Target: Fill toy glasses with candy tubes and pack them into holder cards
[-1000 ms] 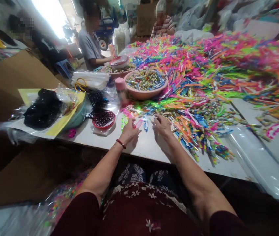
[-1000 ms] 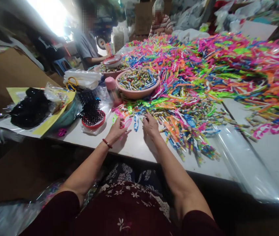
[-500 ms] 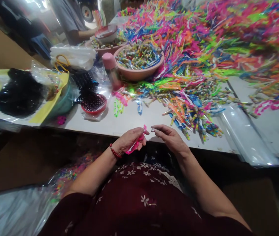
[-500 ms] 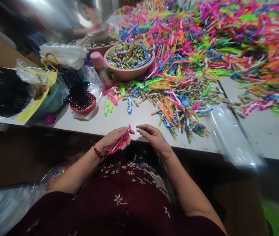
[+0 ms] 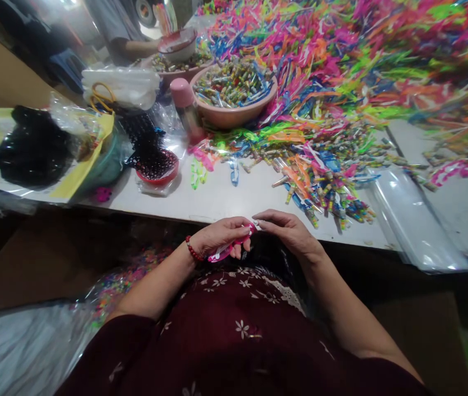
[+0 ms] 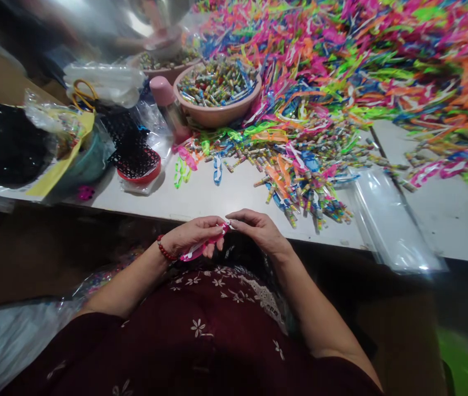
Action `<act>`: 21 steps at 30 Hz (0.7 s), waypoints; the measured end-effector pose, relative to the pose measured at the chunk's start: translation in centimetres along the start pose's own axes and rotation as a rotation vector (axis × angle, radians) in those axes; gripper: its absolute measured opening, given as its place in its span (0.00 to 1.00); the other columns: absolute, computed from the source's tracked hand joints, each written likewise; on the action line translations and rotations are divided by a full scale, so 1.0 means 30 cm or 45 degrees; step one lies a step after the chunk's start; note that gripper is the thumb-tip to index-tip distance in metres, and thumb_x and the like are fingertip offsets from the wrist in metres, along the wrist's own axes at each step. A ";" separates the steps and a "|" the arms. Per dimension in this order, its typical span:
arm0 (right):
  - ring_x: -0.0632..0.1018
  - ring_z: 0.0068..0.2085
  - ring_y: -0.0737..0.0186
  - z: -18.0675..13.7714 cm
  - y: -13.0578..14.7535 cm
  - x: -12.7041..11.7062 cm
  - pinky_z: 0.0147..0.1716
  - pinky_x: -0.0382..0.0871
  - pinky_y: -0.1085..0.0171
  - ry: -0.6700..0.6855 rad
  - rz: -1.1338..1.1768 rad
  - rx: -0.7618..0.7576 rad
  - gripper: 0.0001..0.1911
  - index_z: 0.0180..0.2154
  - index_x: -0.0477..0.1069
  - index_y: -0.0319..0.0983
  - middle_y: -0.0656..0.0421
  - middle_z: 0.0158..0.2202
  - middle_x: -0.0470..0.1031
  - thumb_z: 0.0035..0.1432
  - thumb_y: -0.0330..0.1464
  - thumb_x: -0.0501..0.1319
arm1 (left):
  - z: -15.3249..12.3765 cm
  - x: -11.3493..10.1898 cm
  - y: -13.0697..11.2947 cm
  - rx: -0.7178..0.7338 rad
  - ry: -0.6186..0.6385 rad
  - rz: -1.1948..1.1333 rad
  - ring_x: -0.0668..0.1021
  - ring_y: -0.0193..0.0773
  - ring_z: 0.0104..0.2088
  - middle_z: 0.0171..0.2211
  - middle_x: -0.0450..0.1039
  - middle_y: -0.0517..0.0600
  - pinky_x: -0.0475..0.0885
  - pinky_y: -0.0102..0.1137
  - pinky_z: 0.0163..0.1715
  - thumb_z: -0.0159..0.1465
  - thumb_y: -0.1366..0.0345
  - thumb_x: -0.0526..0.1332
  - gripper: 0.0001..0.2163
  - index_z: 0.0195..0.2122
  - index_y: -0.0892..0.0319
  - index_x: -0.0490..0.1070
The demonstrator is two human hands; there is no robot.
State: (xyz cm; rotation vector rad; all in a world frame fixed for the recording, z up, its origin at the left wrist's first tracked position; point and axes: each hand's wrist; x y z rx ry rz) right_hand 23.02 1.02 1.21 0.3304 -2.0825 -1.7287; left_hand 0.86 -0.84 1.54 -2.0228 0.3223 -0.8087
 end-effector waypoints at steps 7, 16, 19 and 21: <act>0.79 0.41 0.59 -0.008 0.027 -0.006 0.51 0.71 0.57 0.072 -0.016 0.102 0.18 0.41 0.83 0.41 0.57 0.39 0.82 0.51 0.45 0.73 | 0.007 -0.012 0.016 -0.039 0.053 0.048 0.77 0.29 0.19 0.31 0.78 0.50 0.70 0.22 0.19 0.67 0.52 0.64 0.17 0.46 0.61 0.68; 0.79 0.43 0.57 0.001 0.032 -0.030 0.52 0.70 0.57 0.112 -0.111 0.134 0.20 0.40 0.84 0.41 0.56 0.39 0.82 0.49 0.46 0.74 | 0.017 -0.025 0.023 -0.056 0.046 0.103 0.77 0.28 0.20 0.30 0.77 0.48 0.71 0.22 0.20 0.67 0.51 0.63 0.17 0.45 0.60 0.68; 0.79 0.43 0.58 0.003 0.029 -0.027 0.52 0.70 0.57 0.116 -0.127 0.130 0.19 0.40 0.84 0.41 0.57 0.39 0.82 0.49 0.45 0.74 | 0.016 -0.029 0.022 -0.071 0.061 0.114 0.77 0.29 0.20 0.30 0.77 0.48 0.71 0.22 0.19 0.67 0.50 0.63 0.18 0.45 0.60 0.67; 0.79 0.43 0.57 0.004 0.026 -0.026 0.52 0.70 0.57 0.118 -0.136 0.135 0.19 0.39 0.84 0.42 0.57 0.39 0.83 0.48 0.45 0.74 | 0.013 -0.028 0.018 -0.075 0.060 0.134 0.77 0.29 0.20 0.30 0.76 0.47 0.71 0.22 0.20 0.67 0.49 0.63 0.18 0.44 0.60 0.67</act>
Point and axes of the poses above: each hand's wrist, its own z-axis towards the middle knuckle, its own x-axis out of the palm, y = z × x
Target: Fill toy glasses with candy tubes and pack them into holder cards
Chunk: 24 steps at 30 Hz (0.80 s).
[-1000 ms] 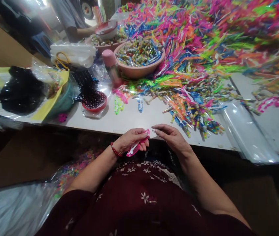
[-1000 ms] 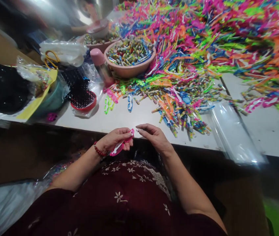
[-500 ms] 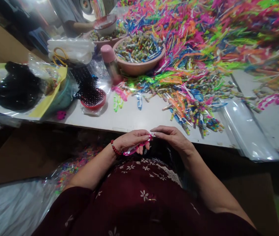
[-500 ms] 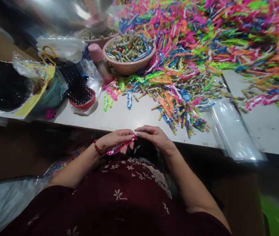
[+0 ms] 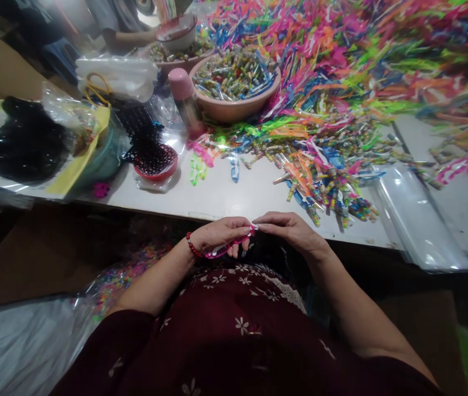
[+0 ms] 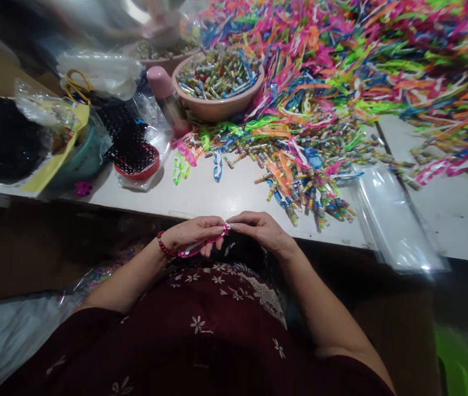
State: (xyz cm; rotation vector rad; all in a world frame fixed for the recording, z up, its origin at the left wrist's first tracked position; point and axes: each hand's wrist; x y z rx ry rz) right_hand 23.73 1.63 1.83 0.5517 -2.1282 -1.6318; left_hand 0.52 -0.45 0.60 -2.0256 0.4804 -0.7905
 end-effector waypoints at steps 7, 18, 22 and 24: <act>0.80 0.42 0.58 0.003 -0.025 -0.010 0.53 0.70 0.57 0.071 0.131 0.102 0.17 0.41 0.84 0.42 0.57 0.41 0.84 0.49 0.43 0.74 | -0.009 0.007 -0.021 -0.042 0.014 0.047 0.76 0.29 0.19 0.27 0.74 0.46 0.69 0.23 0.19 0.66 0.47 0.64 0.19 0.41 0.59 0.67; 0.81 0.40 0.59 -0.013 -0.029 -0.007 0.50 0.73 0.57 0.047 0.176 0.169 0.19 0.40 0.84 0.41 0.55 0.41 0.84 0.47 0.44 0.75 | -0.004 0.008 -0.022 -0.098 0.035 0.100 0.75 0.29 0.18 0.26 0.73 0.45 0.69 0.23 0.19 0.66 0.48 0.63 0.18 0.40 0.59 0.66; 0.81 0.42 0.58 -0.022 -0.013 -0.008 0.52 0.72 0.56 0.047 0.055 0.113 0.20 0.40 0.84 0.41 0.55 0.41 0.84 0.48 0.45 0.75 | -0.007 0.012 -0.023 -0.090 0.078 0.068 0.75 0.29 0.18 0.26 0.74 0.45 0.67 0.23 0.18 0.67 0.49 0.63 0.17 0.40 0.59 0.67; 0.81 0.42 0.57 -0.027 -0.006 -0.007 0.52 0.72 0.55 0.052 -0.011 0.095 0.20 0.40 0.84 0.41 0.55 0.41 0.84 0.48 0.45 0.75 | -0.011 0.016 -0.026 -0.099 0.102 0.073 0.74 0.28 0.18 0.26 0.74 0.45 0.67 0.22 0.18 0.67 0.49 0.63 0.17 0.41 0.59 0.67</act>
Point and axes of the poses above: each hand's wrist, its own z-axis towards the middle knuckle, its own x-axis out of the palm, y = z × x
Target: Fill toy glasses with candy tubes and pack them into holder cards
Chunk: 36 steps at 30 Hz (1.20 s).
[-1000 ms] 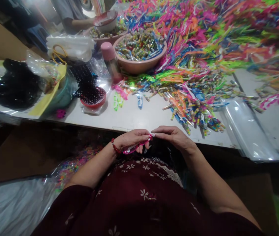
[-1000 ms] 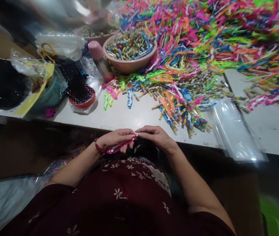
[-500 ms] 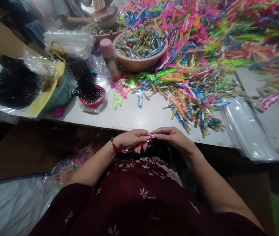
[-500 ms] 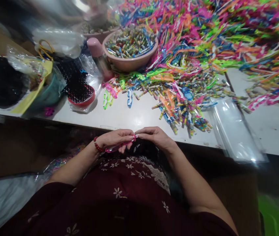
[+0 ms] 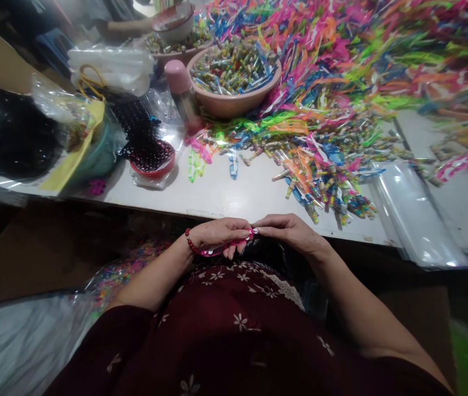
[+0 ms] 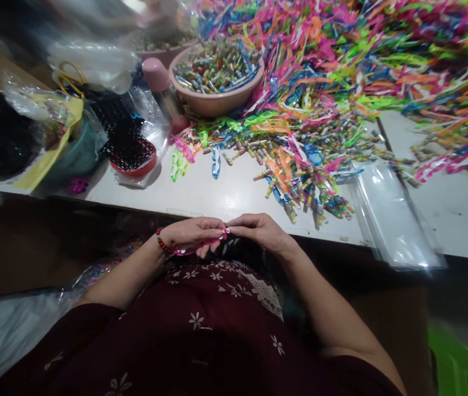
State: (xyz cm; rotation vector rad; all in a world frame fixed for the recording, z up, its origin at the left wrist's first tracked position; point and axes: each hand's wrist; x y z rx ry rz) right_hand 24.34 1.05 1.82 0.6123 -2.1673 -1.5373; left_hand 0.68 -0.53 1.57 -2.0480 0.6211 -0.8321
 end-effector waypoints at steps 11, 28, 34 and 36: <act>0.81 0.41 0.56 -0.023 0.006 0.008 0.47 0.73 0.57 0.067 -0.334 -0.041 0.18 0.42 0.84 0.43 0.56 0.40 0.84 0.55 0.47 0.69 | -0.023 0.035 -0.014 -0.065 -0.013 0.102 0.72 0.28 0.16 0.22 0.72 0.44 0.65 0.22 0.17 0.66 0.47 0.63 0.19 0.36 0.59 0.66; 0.79 0.44 0.52 -0.176 -0.036 -0.470 0.50 0.72 0.48 -1.489 -0.137 -0.383 0.24 0.47 0.79 0.40 0.52 0.44 0.81 0.55 0.50 0.68 | 0.221 -0.273 -0.117 0.523 -1.342 0.762 0.77 0.41 0.43 0.41 0.75 0.54 0.74 0.36 0.48 0.68 0.62 0.56 0.09 0.42 0.60 0.72; 0.70 0.60 0.39 -0.052 -0.017 -0.533 0.62 0.60 0.39 -1.810 -1.273 -0.551 0.30 0.54 0.74 0.32 0.39 0.56 0.73 0.62 0.48 0.58 | 0.349 -0.342 -0.086 0.639 -1.417 1.597 0.61 0.51 0.65 0.62 0.60 0.63 0.59 0.49 0.66 0.68 0.69 0.58 0.16 0.57 0.61 0.68; 0.72 0.58 0.43 0.062 0.008 -0.445 0.60 0.65 0.43 -1.537 -1.309 -0.653 0.26 0.55 0.73 0.35 0.43 0.54 0.75 0.66 0.46 0.55 | 0.369 -0.346 -0.077 0.581 -1.465 1.671 0.64 0.51 0.62 0.60 0.62 0.62 0.63 0.49 0.63 0.70 0.69 0.56 0.13 0.54 0.61 0.68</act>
Point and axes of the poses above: each hand's wrist, its own z-axis towards the middle knuckle, its own x-axis out of the palm, y = z × x
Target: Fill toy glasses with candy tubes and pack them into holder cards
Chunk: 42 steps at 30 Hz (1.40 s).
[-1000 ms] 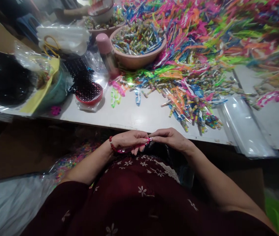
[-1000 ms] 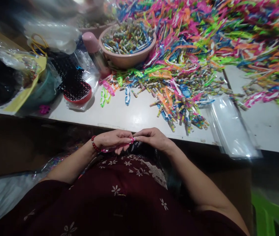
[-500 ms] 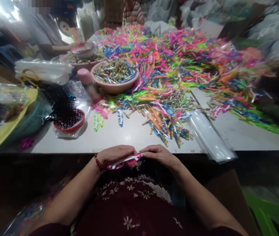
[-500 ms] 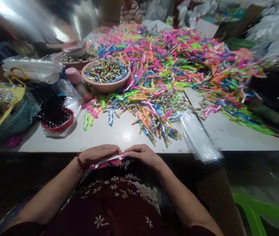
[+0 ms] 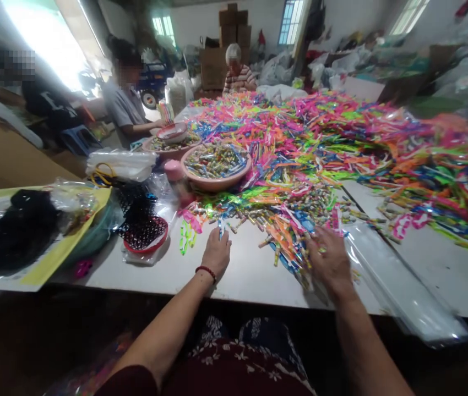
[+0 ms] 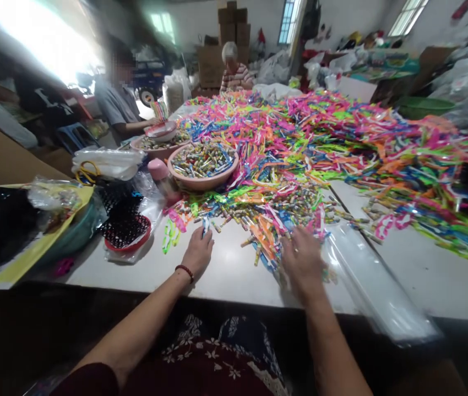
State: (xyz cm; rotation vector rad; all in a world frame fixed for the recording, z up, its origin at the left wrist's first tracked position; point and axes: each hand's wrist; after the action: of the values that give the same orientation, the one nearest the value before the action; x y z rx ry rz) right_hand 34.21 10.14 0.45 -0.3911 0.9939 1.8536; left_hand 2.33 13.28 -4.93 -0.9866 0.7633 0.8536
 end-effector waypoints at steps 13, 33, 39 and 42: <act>0.63 0.61 0.40 0.285 0.375 0.568 0.61 0.47 0.43 0.715 -0.351 0.236 0.33 0.67 0.59 0.35 0.39 0.61 0.66 0.69 0.48 0.53 | -0.004 0.015 0.051 -0.450 -0.275 0.062 0.70 0.51 0.47 0.44 0.68 0.57 0.67 0.47 0.52 0.67 0.72 0.55 0.10 0.49 0.60 0.67; 0.70 0.55 0.46 0.048 0.584 0.645 0.55 0.57 0.51 0.825 0.059 -0.188 0.22 0.56 0.74 0.45 0.49 0.54 0.73 0.59 0.33 0.60 | 0.005 0.030 0.057 -0.700 -0.446 -0.052 0.75 0.51 0.53 0.49 0.71 0.63 0.69 0.45 0.57 0.66 0.77 0.51 0.16 0.53 0.65 0.69; 0.74 0.57 0.50 0.130 0.518 0.691 0.58 0.64 0.54 0.612 0.410 -0.057 0.32 0.57 0.73 0.39 0.50 0.56 0.75 0.50 0.30 0.52 | 0.019 0.032 0.050 -0.828 -0.294 -0.025 0.69 0.50 0.62 0.59 0.67 0.63 0.59 0.41 0.65 0.61 0.82 0.55 0.25 0.59 0.67 0.69; 0.78 0.52 0.51 0.147 0.498 0.647 0.51 0.71 0.57 0.604 0.556 0.099 0.34 0.57 0.74 0.37 0.51 0.52 0.78 0.48 0.33 0.50 | 0.012 -0.021 0.014 -0.894 -0.201 -0.072 0.68 0.50 0.61 0.59 0.67 0.61 0.58 0.41 0.64 0.60 0.81 0.56 0.25 0.60 0.65 0.69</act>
State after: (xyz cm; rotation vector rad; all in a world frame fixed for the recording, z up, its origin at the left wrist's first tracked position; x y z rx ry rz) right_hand 12.54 22.10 -2.21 -0.6227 1.5672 2.1494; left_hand 1.73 13.58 -4.42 -1.5261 0.2878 1.1662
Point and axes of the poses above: each hand's wrist, its own z-axis towards the middle knuckle, its own x-axis out of the palm, y = z × x
